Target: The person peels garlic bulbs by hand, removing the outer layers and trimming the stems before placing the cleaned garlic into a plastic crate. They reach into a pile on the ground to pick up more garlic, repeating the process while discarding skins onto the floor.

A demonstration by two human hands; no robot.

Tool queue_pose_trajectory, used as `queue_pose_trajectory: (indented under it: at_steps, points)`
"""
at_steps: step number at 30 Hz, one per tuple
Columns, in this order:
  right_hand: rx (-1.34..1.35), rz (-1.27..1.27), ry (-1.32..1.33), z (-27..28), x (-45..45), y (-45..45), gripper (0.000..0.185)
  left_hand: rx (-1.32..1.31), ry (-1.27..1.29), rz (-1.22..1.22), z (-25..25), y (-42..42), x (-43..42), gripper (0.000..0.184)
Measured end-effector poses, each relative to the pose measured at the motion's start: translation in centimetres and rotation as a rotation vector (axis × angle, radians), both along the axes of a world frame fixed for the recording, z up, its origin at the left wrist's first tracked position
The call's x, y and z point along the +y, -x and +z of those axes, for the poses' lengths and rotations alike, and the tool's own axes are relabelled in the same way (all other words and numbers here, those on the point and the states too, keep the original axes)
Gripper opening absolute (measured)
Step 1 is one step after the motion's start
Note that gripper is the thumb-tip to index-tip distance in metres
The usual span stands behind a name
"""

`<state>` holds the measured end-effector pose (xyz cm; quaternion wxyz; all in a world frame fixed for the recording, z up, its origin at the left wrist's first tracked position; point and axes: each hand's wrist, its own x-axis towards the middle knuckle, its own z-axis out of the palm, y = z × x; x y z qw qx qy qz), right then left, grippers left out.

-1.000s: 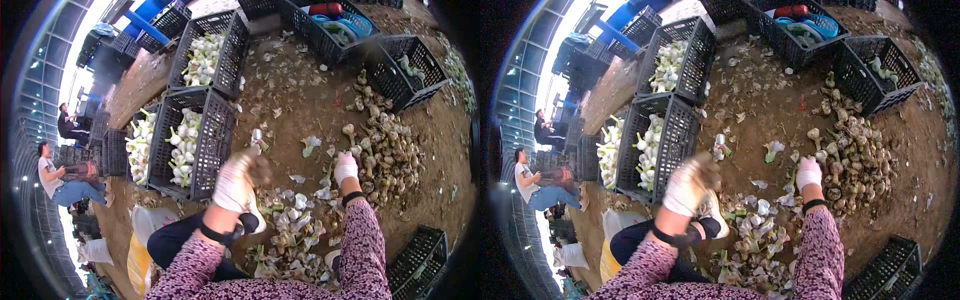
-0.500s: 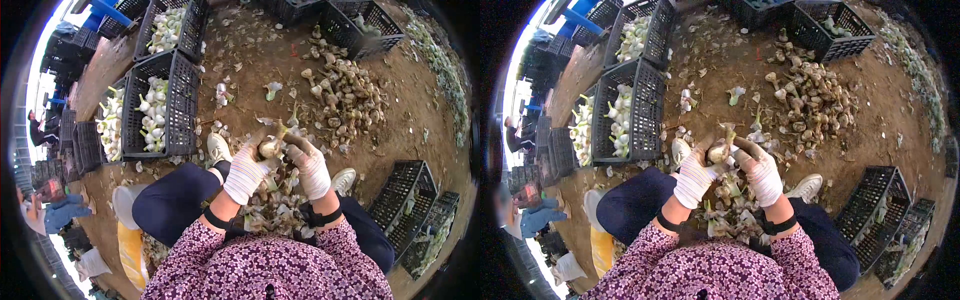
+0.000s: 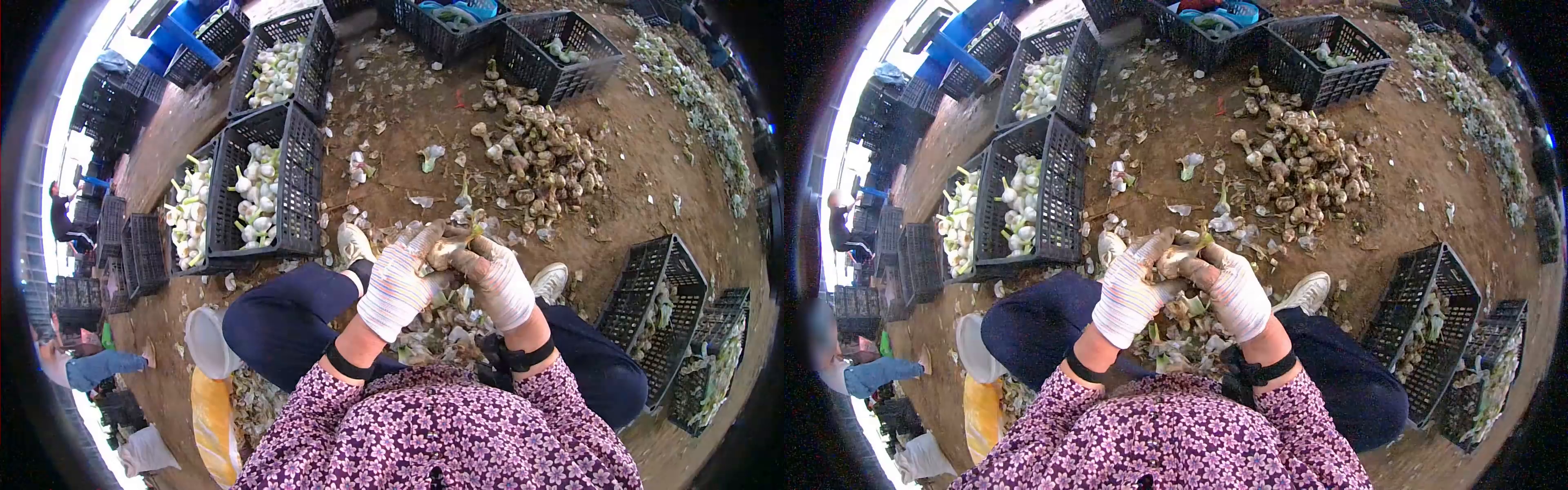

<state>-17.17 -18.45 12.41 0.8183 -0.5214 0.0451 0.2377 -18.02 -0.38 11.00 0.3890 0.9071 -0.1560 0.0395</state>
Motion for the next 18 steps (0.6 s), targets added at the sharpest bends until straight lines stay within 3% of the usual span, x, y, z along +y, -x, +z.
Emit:
queue_pose_trajectory:
  at_steps: [2,4,5,7,8,11,12,13,15,16,17,18]
  points:
    - [0.028,-0.001,0.008,-0.2,-0.4,0.4,0.027,-0.078,-0.027,-0.012,-0.2,0.3,-0.1,0.076]
    - [-0.221,0.084,0.267,-1.3,-1.0,0.7,0.027,0.342,0.634,0.024,0.1,1.0,-0.5,0.069]
    - [-0.223,0.083,0.265,-1.3,-0.9,0.9,0.027,0.34,0.632,0.023,0.7,1.2,-0.5,0.069]
    - [-0.023,-0.007,0.129,-0.9,0.0,1.2,0.027,0.8,1.097,0.186,2.5,1.5,-0.1,0.053]
    - [-0.085,-0.047,0.11,-1.2,0.4,1.7,0.027,0.906,1.18,0.223,2.2,1.5,0.4,0.045]
    - [-0.138,-0.115,0.203,-2.0,0.9,2.4,0.026,0.867,1.355,0.189,0.0,1.1,0.3,0.043]
    - [-0.12,-0.14,0.216,-1.5,1.1,2.4,0.025,0.718,1.037,0.227,-1.5,1.3,0.7,0.048]
    - [-0.121,-0.139,0.216,-1.5,1.0,2.4,0.025,0.717,1.038,0.227,-1.0,1.6,0.5,0.048]
    - [-0.395,-0.18,0.402,-1.7,0.6,2.4,0.023,0.551,1.042,0.203,0.3,2.3,-0.4,0.049]
    - [-0.399,-0.159,0.42,-2.1,0.5,2.4,0.023,0.54,1.078,0.164,0.0,1.8,-1.3,0.055]
    - [-0.392,-0.153,0.42,-2.1,0.2,2.6,0.023,0.509,0.887,0.143,0.5,2.0,-1.1,0.059]
    - [-0.299,-0.075,0.371,-1.7,-0.1,2.6,0.024,0.635,0.963,0.135,0.8,1.8,-0.6,0.058]
